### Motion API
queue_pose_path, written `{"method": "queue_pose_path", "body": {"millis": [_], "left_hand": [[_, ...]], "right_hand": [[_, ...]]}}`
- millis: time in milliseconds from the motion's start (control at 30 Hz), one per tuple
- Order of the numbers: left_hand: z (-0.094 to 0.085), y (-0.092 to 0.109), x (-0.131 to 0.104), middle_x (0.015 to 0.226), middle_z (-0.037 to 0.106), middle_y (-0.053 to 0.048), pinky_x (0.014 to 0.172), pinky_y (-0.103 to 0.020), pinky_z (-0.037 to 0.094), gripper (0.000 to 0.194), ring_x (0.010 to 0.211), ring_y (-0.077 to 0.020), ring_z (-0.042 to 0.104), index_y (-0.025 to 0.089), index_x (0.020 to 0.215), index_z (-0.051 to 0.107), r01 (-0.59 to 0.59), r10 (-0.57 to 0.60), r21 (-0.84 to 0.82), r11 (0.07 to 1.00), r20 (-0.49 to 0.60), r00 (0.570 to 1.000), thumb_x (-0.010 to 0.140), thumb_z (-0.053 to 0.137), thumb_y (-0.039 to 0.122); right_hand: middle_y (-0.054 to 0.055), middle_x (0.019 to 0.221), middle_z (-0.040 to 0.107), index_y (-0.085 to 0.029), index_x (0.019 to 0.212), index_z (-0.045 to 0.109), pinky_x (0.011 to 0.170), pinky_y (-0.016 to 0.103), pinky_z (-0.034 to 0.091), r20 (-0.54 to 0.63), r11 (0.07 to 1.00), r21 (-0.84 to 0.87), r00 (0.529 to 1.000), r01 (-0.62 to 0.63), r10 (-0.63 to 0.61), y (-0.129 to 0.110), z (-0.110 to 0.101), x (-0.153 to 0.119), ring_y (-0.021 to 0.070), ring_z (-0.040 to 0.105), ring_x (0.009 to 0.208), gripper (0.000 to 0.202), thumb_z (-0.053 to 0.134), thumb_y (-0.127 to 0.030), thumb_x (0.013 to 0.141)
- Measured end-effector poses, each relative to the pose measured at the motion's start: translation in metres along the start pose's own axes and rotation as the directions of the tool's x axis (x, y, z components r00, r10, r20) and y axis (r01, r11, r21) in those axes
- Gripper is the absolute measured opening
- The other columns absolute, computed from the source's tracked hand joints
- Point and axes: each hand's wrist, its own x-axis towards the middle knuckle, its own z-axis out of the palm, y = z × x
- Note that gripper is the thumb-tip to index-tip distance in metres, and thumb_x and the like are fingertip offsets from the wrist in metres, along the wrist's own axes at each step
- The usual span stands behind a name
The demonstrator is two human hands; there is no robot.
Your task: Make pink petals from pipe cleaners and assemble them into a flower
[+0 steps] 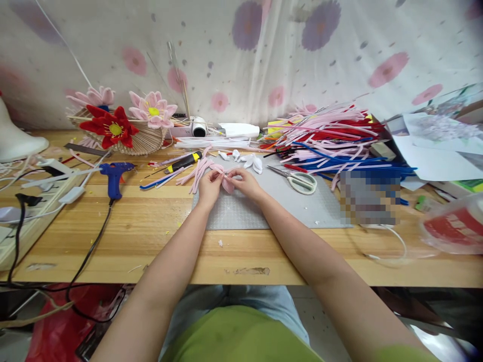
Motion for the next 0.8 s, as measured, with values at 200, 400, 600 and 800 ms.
{"method": "queue_pose_path", "body": {"millis": [200, 400, 600, 800], "left_hand": [[0.003, 0.009, -0.004, 0.078, 0.068, -0.005, 0.068, -0.032, 0.050, 0.023, 0.071, -0.0168, 0.062, 0.015, 0.081, 0.067, 0.038, -0.040, -0.077, 0.996, -0.027, 0.999, 0.061, 0.068, 0.027], [0.000, 0.012, -0.009, 0.091, 0.069, -0.007, 0.084, -0.034, 0.046, 0.023, 0.086, -0.0190, 0.063, 0.018, 0.087, 0.070, -0.131, 0.135, 0.114, 0.985, -0.027, 0.991, 0.066, 0.067, 0.027], [-0.001, 0.020, -0.017, 0.094, 0.069, -0.005, 0.090, -0.033, 0.043, 0.021, 0.093, -0.0193, 0.061, 0.022, 0.090, 0.070, -0.210, 0.204, 0.210, 0.955, 0.047, 0.978, 0.069, 0.064, 0.025], [0.000, 0.019, -0.016, 0.093, 0.069, -0.005, 0.087, -0.033, 0.045, 0.023, 0.089, -0.0185, 0.062, 0.021, 0.091, 0.070, -0.207, 0.196, 0.202, 0.957, 0.070, 0.978, 0.070, 0.064, 0.026]], "right_hand": [[-0.001, 0.068, 0.056, -0.017, 0.070, 0.056, 0.066, 0.027, 0.040, 0.109, 0.922, 0.321, 0.975, -0.217, 0.191, -0.003, -0.001, 0.001, 0.0118, 0.049, 0.065, 0.023, 0.059, -0.040, 0.066], [-0.001, 0.069, 0.058, -0.017, 0.063, 0.056, 0.077, 0.030, 0.039, 0.070, 0.957, 0.247, 0.988, -0.151, 0.138, -0.010, -0.006, 0.001, 0.0129, 0.052, 0.072, 0.017, 0.061, -0.033, 0.063], [0.000, 0.067, 0.058, -0.016, 0.058, 0.056, 0.077, 0.031, 0.039, 0.055, 0.981, 0.140, 0.990, -0.138, 0.132, -0.015, -0.010, 0.002, 0.0145, 0.053, 0.073, 0.013, 0.060, -0.028, 0.062], [0.001, 0.072, 0.058, -0.016, 0.059, 0.059, 0.080, 0.034, 0.040, -0.043, 0.988, 0.041, 0.988, -0.147, 0.149, -0.015, -0.010, 0.002, 0.0172, 0.053, 0.080, 0.013, 0.061, -0.028, 0.064]]}}
